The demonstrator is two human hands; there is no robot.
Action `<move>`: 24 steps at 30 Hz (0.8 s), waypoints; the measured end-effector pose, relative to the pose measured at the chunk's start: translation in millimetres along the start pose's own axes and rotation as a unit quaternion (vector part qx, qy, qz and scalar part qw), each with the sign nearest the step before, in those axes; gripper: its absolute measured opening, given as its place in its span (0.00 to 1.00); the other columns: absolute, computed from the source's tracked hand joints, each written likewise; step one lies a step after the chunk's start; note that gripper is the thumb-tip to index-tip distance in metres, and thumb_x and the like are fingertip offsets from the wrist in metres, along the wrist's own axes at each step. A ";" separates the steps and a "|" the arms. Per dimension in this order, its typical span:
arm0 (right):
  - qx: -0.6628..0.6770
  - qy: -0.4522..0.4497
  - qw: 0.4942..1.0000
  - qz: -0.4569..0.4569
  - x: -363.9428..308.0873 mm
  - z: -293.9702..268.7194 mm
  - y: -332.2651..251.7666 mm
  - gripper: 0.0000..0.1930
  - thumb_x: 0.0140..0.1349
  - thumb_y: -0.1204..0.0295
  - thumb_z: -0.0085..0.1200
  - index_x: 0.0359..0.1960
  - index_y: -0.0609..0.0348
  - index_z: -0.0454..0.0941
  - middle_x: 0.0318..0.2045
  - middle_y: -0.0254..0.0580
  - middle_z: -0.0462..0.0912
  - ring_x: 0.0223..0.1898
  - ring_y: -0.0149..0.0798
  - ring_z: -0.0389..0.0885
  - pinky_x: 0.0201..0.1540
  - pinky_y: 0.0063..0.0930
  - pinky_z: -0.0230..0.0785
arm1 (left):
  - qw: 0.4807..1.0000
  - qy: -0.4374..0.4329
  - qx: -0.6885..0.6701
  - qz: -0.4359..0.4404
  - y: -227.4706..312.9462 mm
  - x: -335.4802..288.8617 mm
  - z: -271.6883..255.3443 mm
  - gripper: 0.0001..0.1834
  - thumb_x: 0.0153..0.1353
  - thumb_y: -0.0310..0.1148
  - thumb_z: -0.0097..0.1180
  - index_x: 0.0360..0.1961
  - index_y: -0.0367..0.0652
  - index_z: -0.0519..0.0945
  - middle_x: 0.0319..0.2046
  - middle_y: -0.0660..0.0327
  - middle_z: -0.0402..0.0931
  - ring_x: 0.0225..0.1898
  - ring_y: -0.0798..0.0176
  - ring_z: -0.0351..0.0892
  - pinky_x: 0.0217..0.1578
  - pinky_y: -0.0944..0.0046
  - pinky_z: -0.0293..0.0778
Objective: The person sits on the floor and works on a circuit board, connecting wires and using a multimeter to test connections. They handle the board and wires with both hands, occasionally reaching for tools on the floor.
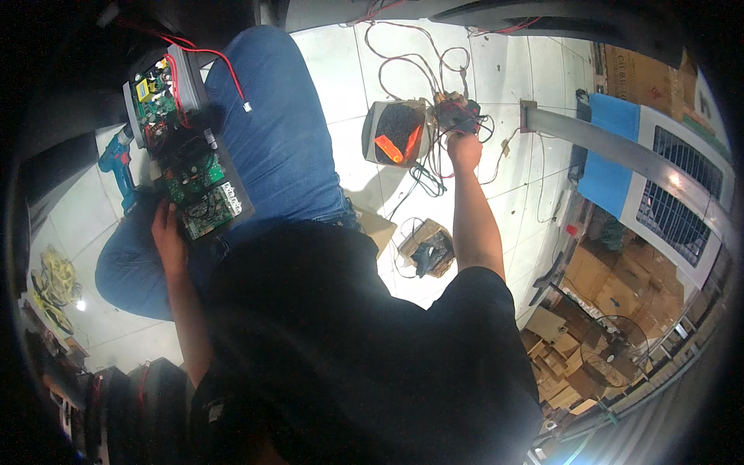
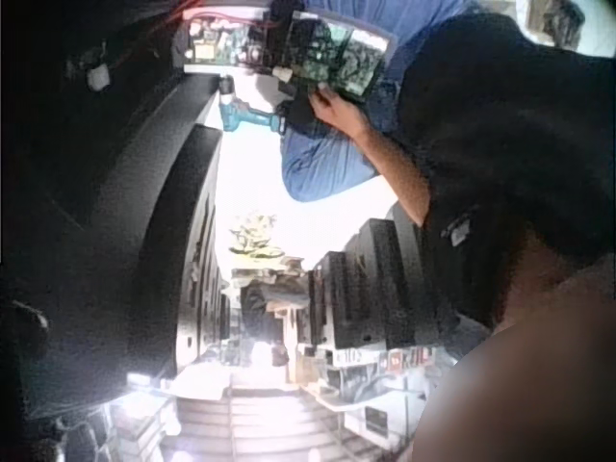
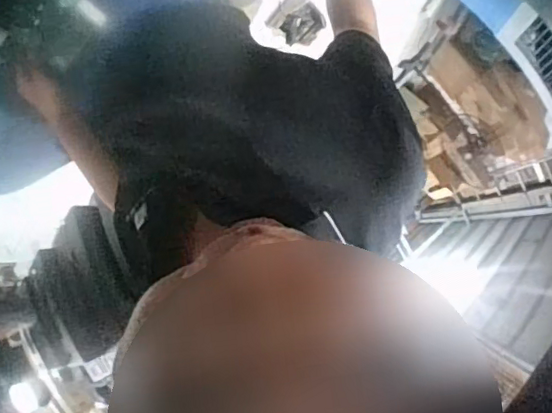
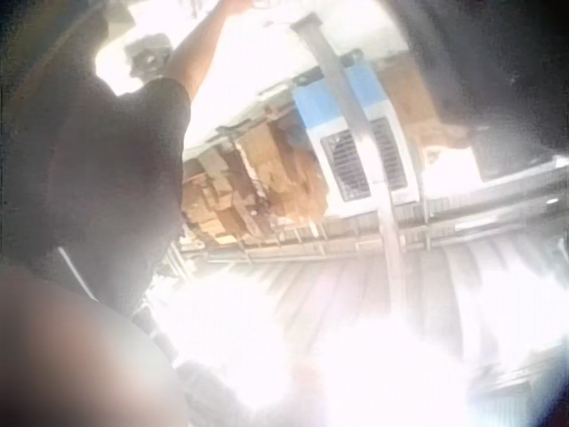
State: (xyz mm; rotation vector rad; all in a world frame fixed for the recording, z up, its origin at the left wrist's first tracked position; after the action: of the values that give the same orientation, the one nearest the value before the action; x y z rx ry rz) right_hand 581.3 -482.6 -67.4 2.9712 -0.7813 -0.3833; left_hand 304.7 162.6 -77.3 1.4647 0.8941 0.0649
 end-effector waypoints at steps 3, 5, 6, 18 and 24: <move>0.044 -0.026 0.999 0.016 12.6 29.9 15.8 0.23 0.54 0.52 0.54 0.33 0.63 0.84 0.36 0.61 0.83 0.46 0.59 0.80 0.49 0.43 0.72 | 0.999 -0.006 0.012 -0.031 -10.9 2.0 -5.0 0.20 0.68 0.35 0.51 0.55 0.31 0.74 0.48 0.56 0.77 0.49 0.66 0.73 0.53 0.67 0.65; 0.137 -0.066 0.988 0.037 24.7 66.6 31.9 0.28 0.51 0.46 0.58 0.34 0.64 0.84 0.36 0.62 0.83 0.45 0.57 0.82 0.50 0.42 0.71 | 1.000 -0.008 -0.001 -0.006 -4.5 1.9 0.2 0.19 0.68 0.35 0.50 0.54 0.31 0.74 0.47 0.57 0.77 0.48 0.67 0.73 0.52 0.68 0.65; 0.124 -0.044 0.991 0.013 25.8 65.7 25.5 0.28 0.50 0.46 0.60 0.33 0.65 0.84 0.34 0.58 0.83 0.37 0.51 0.83 0.44 0.38 0.73 | 1.000 -0.002 -0.005 0.007 1.7 -0.5 -1.9 0.19 0.68 0.35 0.50 0.54 0.31 0.74 0.47 0.57 0.77 0.48 0.67 0.73 0.52 0.68 0.65; -0.005 -0.074 0.996 -0.044 33.7 68.6 36.9 0.23 0.53 0.56 0.55 0.40 0.67 0.81 0.40 0.62 0.82 0.47 0.57 0.80 0.50 0.44 0.72 | 0.999 -0.020 0.042 0.022 -1.1 -0.9 -2.1 0.18 0.69 0.36 0.48 0.51 0.31 0.75 0.44 0.58 0.77 0.46 0.68 0.72 0.50 0.68 0.65; 0.015 -0.079 0.993 0.081 25.1 67.9 93.9 0.30 0.46 0.49 0.63 0.40 0.66 0.81 0.38 0.57 0.83 0.44 0.54 0.82 0.49 0.40 0.72 | 0.996 -0.011 0.084 0.017 9.0 -5.5 1.7 0.18 0.69 0.36 0.48 0.50 0.31 0.75 0.43 0.59 0.77 0.45 0.69 0.71 0.50 0.69 0.64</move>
State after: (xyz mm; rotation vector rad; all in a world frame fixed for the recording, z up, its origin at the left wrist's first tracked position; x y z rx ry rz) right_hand 540.5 -575.5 -128.8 2.9038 -1.0458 -0.6058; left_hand 306.1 159.7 -67.1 1.6335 0.8737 -0.0004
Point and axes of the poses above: each hand's wrist, its own x-axis towards the middle knuckle, its own z-axis out of the palm, y = z × x, the point moved 9 cm from there along x, towards the middle knuckle
